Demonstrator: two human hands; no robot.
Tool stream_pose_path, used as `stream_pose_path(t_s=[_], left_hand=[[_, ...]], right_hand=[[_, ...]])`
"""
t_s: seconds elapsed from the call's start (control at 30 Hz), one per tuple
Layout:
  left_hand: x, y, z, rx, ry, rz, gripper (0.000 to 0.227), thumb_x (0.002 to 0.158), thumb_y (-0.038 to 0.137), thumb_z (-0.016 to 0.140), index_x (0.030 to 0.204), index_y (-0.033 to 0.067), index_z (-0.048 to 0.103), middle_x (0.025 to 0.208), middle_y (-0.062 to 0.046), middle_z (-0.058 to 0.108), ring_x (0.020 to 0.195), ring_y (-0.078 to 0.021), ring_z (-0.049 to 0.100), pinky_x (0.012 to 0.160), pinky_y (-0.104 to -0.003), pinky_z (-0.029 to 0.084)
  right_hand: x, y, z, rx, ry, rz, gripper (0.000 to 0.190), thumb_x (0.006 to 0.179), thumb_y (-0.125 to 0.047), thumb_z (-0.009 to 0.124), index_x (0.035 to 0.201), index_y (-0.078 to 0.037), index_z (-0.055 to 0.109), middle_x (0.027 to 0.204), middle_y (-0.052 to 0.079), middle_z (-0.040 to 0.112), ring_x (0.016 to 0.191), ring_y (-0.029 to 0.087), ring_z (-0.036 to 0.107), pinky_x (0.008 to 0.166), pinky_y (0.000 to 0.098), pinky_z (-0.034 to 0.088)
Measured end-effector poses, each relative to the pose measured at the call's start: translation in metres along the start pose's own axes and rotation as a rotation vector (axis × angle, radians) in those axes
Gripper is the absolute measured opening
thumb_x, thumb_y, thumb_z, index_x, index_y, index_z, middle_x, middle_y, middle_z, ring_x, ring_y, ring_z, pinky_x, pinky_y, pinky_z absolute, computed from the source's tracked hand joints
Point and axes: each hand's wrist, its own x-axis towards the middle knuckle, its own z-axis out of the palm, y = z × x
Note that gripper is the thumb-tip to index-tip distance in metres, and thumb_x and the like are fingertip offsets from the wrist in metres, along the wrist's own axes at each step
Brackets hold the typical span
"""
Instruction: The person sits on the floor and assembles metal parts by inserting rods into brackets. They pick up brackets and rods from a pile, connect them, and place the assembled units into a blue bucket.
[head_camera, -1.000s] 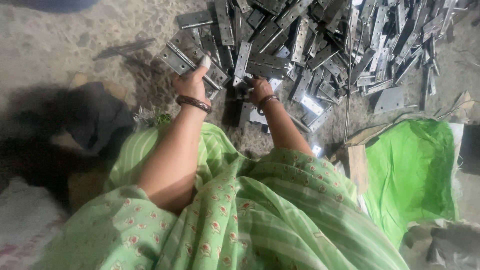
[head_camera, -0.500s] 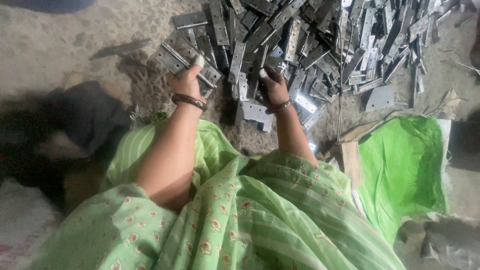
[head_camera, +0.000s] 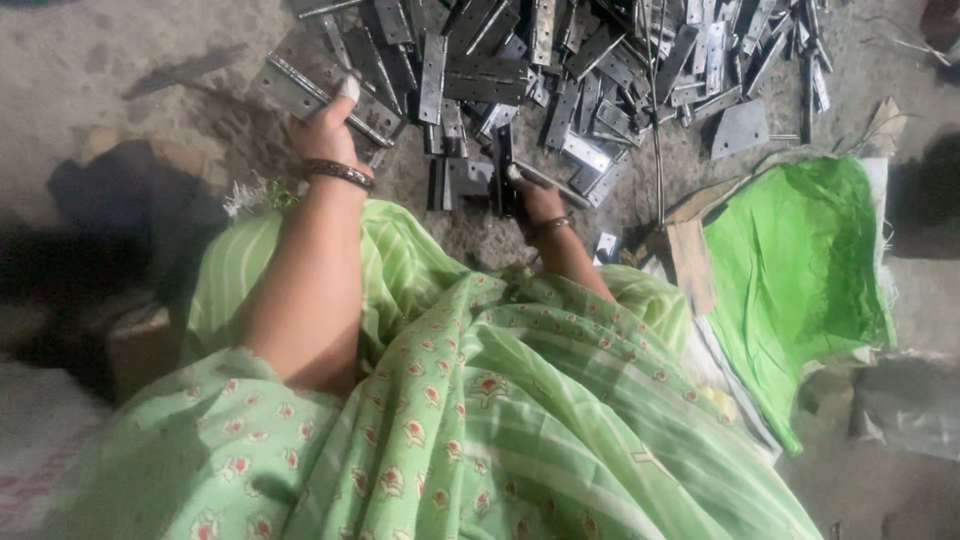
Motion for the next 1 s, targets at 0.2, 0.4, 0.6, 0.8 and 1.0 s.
stream_pose_path(t_s=[0.2, 0.4, 0.6, 0.8, 1.0], left_hand=[[-0.007, 0.007, -0.012, -0.002, -0.023, -0.013, 0.064, 0.069, 0.007, 0.089, 0.126, 0.0004, 0.06, 0.12, -0.011, 0.068, 0.108, -0.027, 0.064, 0.093, -0.042, 0.053], [-0.006, -0.017, -0.015, -0.053, -0.241, -0.206, 0.051, 0.083, 0.015, 0.081, 0.127, -0.0017, 0.064, 0.117, -0.012, 0.07, 0.106, -0.0289, 0.068, 0.095, -0.045, 0.055], [-0.029, -0.018, -0.011, -0.331, -0.642, -0.601, 0.045, 0.083, 0.024, 0.073, 0.121, 0.0011, 0.065, 0.111, -0.015, 0.073, 0.102, -0.0331, 0.071, 0.094, -0.048, 0.058], [-0.034, 0.0, 0.005, -0.301, -0.546, -0.423, 0.033, 0.085, 0.003, 0.075, 0.117, 0.0006, 0.069, 0.11, -0.011, 0.072, 0.101, -0.0285, 0.07, 0.094, -0.045, 0.058], [-0.022, -0.014, 0.016, -0.029, -0.301, -0.108, 0.043, 0.071, -0.004, 0.085, 0.112, -0.0016, 0.072, 0.111, -0.013, 0.075, 0.098, -0.025, 0.072, 0.089, -0.038, 0.057]], right_hand=[[0.004, 0.023, -0.011, -0.038, 0.144, 0.047, 0.026, 0.09, 0.007, 0.057, 0.112, 0.008, 0.07, 0.089, 0.017, 0.071, 0.072, 0.029, 0.069, 0.062, 0.0398, 0.059], [-0.046, -0.076, 0.068, -0.101, -0.058, -0.207, 0.034, 0.085, 0.015, 0.062, 0.118, 0.01, 0.071, 0.1, 0.016, 0.074, 0.082, 0.023, 0.071, 0.071, 0.0355, 0.06], [-0.052, -0.119, 0.126, -0.198, -0.334, -0.376, 0.034, 0.091, 0.013, 0.065, 0.125, 0.007, 0.069, 0.113, 0.015, 0.075, 0.096, 0.02, 0.073, 0.084, 0.0317, 0.062], [0.053, -0.115, 0.08, -0.673, 0.006, -0.575, 0.038, 0.089, -0.009, 0.077, 0.126, -0.003, 0.072, 0.118, 0.015, 0.078, 0.104, 0.025, 0.078, 0.091, 0.0383, 0.063], [0.092, -0.099, 0.071, -1.568, 0.074, -0.564, 0.09, 0.078, -0.028, 0.081, 0.158, -0.017, 0.04, 0.158, 0.018, 0.042, 0.145, 0.041, 0.038, 0.118, 0.0522, 0.037]])
